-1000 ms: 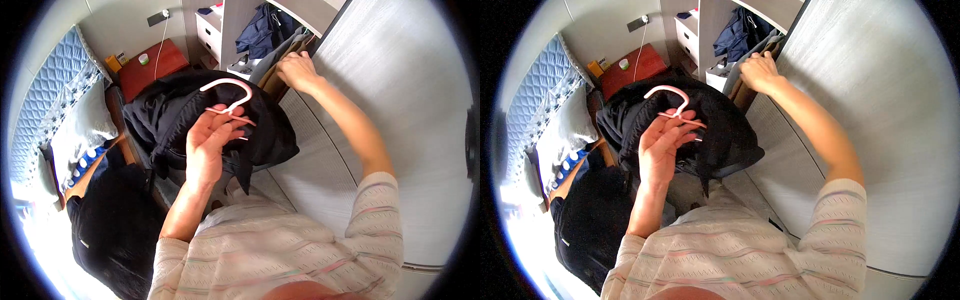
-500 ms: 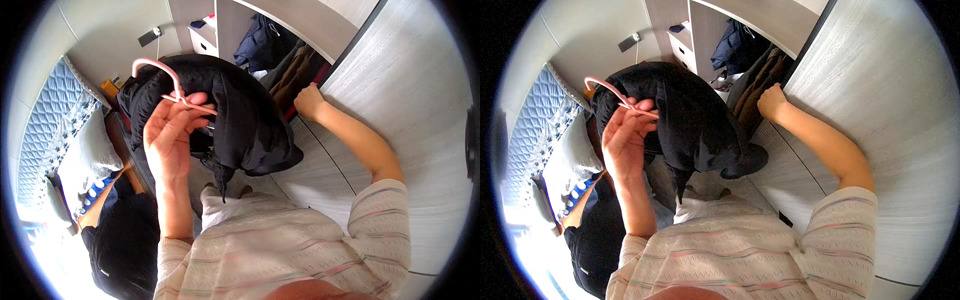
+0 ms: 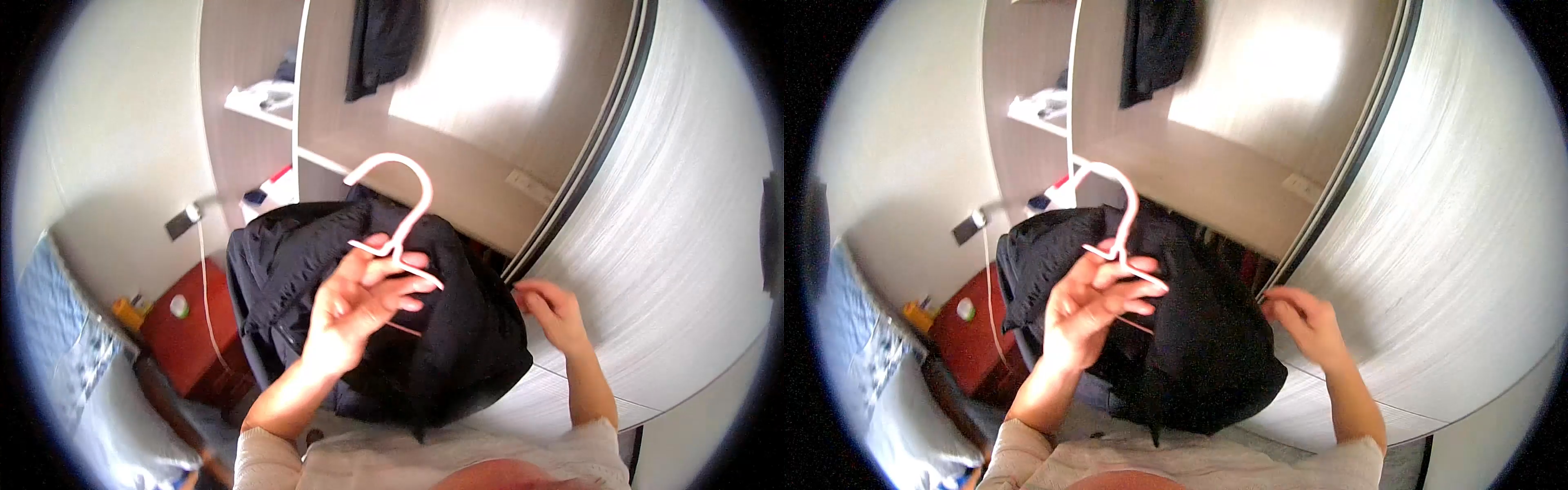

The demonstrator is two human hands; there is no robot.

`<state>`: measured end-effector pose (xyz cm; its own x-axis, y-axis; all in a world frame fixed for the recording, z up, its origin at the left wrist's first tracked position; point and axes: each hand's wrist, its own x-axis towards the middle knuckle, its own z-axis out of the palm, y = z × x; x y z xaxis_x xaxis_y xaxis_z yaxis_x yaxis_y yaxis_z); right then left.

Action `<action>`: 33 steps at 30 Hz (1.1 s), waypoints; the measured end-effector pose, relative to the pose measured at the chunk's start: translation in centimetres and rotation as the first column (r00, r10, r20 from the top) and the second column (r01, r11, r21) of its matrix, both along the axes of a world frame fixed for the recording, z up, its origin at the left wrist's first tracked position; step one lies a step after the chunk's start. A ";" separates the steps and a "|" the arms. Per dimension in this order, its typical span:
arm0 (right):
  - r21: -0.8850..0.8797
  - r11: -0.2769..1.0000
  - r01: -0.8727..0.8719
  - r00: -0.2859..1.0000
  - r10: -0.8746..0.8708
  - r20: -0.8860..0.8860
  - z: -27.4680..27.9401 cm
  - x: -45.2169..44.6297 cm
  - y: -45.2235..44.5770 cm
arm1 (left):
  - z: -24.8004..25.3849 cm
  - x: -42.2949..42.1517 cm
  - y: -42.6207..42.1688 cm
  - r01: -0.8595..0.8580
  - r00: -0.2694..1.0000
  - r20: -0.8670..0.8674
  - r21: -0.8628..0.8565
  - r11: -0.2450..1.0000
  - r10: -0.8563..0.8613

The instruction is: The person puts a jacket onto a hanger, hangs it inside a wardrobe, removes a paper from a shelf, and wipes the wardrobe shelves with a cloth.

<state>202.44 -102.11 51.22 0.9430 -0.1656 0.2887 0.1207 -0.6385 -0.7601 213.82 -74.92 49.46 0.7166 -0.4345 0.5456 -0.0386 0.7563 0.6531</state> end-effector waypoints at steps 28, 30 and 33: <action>-0.596 0.151 0.789 0.605 -0.365 0.708 13.3 3.1 11.9 | 19.5 12.4 -5.1 0.359 0.849 0.477 -0.204 0.911 -0.227; -0.588 0.055 0.807 0.568 -0.345 0.747 14.9 4.1 12.1 | 20.7 13.1 -5.0 0.426 0.846 0.453 -0.256 0.868 -0.282; -0.626 -0.152 0.765 0.562 -0.316 0.764 17.1 5.3 13.7 | 22.7 15.3 -5.0 0.495 0.831 0.432 -0.289 0.820 -0.349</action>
<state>207.71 -88.41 68.34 0.4940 -0.0024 0.8695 -0.6596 -0.6526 0.3729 229.09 -79.95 72.13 0.2425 -0.3587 0.9014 0.1764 0.9300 0.3226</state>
